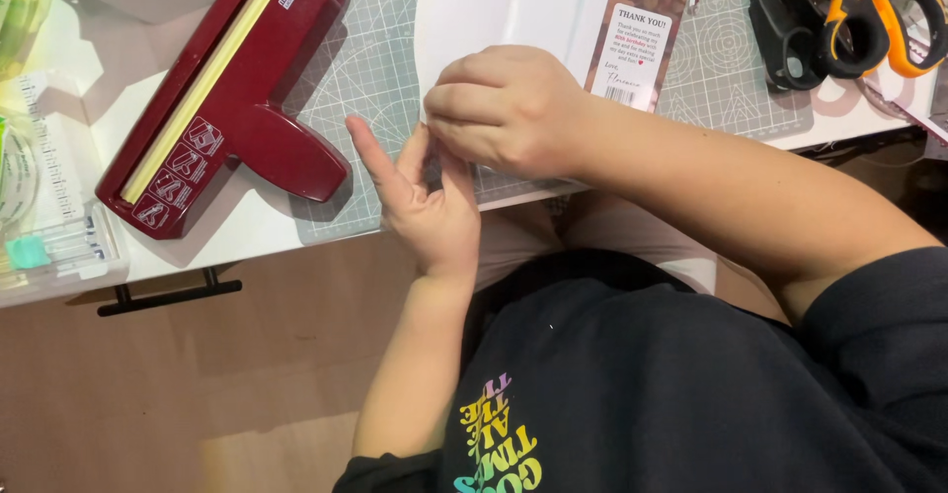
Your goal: The person assembles paper gift bags by folding printed sheets, applying double-sided tape by hand, and trimming the edges with shears.
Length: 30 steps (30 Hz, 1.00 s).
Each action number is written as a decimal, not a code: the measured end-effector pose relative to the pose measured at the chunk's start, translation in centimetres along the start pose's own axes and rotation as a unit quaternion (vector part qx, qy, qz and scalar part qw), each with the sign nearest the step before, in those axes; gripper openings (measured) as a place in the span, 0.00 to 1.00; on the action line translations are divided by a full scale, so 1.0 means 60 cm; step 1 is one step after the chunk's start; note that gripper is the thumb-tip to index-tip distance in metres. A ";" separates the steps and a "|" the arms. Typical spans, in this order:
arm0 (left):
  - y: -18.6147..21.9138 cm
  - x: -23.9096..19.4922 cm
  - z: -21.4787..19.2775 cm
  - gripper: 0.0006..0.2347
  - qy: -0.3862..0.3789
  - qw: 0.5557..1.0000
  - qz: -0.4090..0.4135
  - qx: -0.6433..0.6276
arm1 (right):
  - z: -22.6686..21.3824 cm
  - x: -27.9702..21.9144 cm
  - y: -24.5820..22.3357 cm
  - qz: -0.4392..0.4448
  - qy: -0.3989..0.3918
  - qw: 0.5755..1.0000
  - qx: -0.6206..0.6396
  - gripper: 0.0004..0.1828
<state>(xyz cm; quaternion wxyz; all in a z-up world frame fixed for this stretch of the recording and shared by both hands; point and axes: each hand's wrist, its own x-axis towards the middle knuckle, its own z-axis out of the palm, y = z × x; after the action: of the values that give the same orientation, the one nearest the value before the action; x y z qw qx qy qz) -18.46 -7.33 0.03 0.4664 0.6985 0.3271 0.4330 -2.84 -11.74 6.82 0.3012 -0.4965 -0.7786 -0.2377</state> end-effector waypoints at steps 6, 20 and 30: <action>-0.005 -0.001 0.005 0.35 0.009 0.999 0.040 0.012 | 0.002 0.005 0.005 -0.008 0.011 1.000 -0.028 0.14; -0.021 -0.007 0.011 0.35 0.045 0.989 0.065 0.123 | -0.011 -0.007 0.017 -0.013 -0.013 1.000 -0.022 0.12; -0.032 -0.008 0.014 0.33 0.027 0.977 0.137 0.161 | -0.016 0.008 0.006 -0.040 0.008 0.997 -0.068 0.13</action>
<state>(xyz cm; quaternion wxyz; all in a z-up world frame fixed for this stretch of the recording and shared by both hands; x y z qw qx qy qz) -18.03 -7.39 -2.08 0.2747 0.7910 0.3059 0.4531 -2.43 -11.95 7.86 0.2630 -0.4823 -0.7777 -0.3055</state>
